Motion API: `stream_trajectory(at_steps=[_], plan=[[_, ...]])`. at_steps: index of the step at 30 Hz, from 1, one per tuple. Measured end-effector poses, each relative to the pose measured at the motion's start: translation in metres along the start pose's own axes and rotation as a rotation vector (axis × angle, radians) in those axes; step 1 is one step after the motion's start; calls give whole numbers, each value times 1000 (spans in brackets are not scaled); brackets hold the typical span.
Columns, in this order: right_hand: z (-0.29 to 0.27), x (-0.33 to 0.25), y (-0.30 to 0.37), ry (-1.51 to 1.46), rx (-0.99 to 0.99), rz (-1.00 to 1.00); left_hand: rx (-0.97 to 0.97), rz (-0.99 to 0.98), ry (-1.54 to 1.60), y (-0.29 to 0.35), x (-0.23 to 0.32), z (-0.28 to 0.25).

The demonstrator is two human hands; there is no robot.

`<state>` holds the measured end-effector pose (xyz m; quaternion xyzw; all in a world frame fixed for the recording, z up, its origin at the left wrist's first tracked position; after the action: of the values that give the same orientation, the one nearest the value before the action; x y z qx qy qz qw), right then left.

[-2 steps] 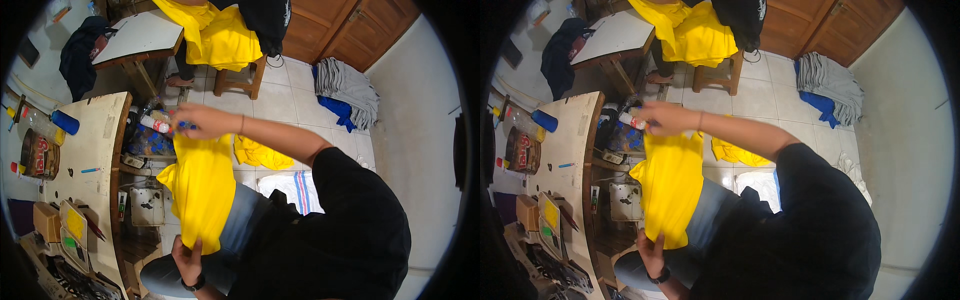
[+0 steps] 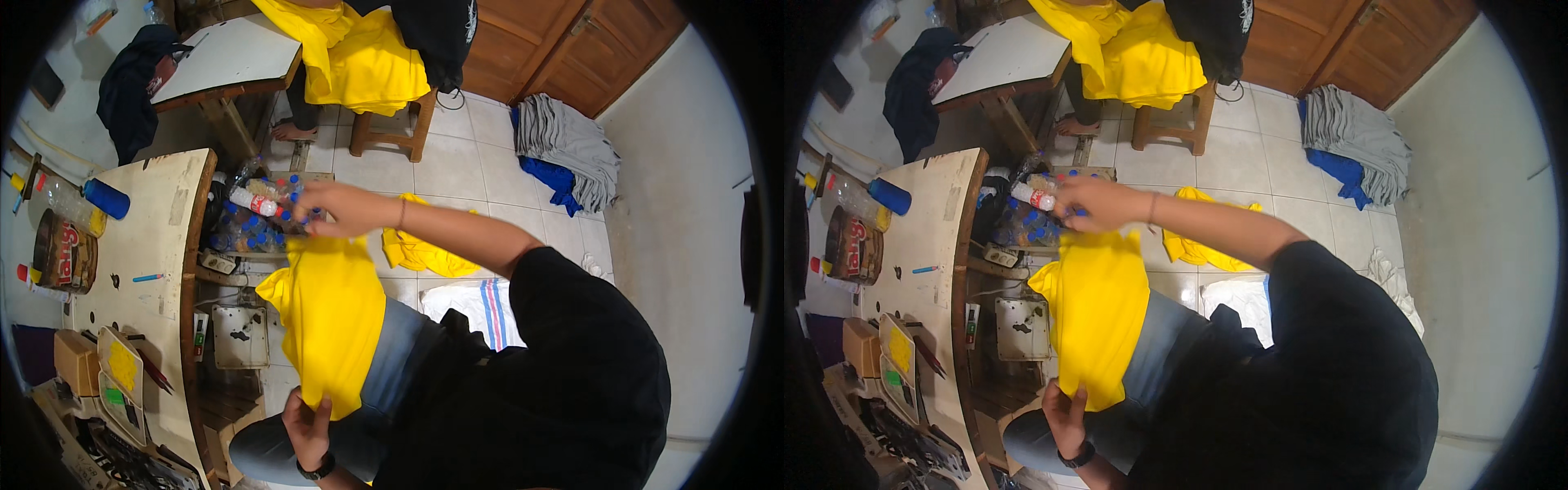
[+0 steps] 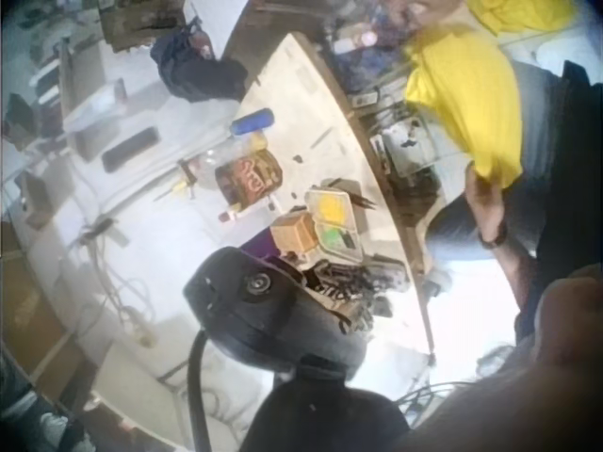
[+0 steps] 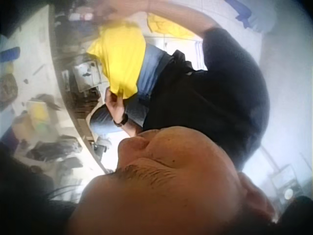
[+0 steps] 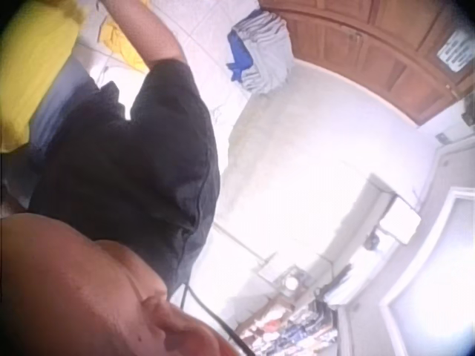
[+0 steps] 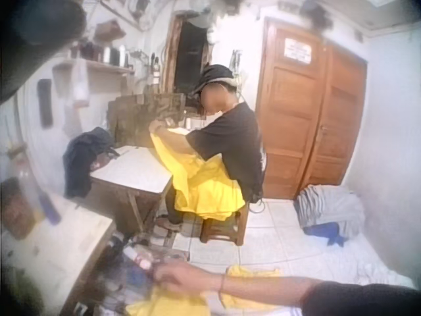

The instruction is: The person picks up yellow shirts and uses a blue marker to make marks on the fabric. They handle multiple shirts one at a time, folding and unfolding them to mark different areas. The marked shirts are placed on the floor.

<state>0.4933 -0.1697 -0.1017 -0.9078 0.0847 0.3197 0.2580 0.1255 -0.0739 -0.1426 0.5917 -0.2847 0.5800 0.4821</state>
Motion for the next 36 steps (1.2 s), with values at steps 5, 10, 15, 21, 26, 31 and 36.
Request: stream_trajectory(at_steps=[5, 10, 15, 21, 26, 31, 36], plan=[[71, 66, 120, 69, -224, 591, 0, -58, -180, -3, -37, -18], [120, 52, 195, -320, -417, 1291, 287, 65, -302, -83, -55, -23], [98, 54, 186, -426, -39, 1074, 206, -27, -146, -137, -81, 1], [8, 43, 128, -591, 528, 823, -72, -20, 37, -117, -29, 40], [-52, -17, 59, -934, 754, 639, 168, 434, 170, -51, 27, -8], [-97, -58, 36, -806, 655, 602, 485, 540, 399, -7, 67, -44], [-79, -42, 75, -343, 30, 897, 893, 39, -215, 23, -8, -93]])
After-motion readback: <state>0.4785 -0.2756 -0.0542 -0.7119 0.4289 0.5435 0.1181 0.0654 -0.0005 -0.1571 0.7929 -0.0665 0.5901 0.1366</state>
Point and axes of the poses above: each hand's wrist, its own y-axis away from the middle knuckle, its own z-axis out of the palm, x = y × z, the point moved 6 cm from there along -y, towards the middle knuckle, and after that the axes turned 1 degree about x, right-handed, at the moved point
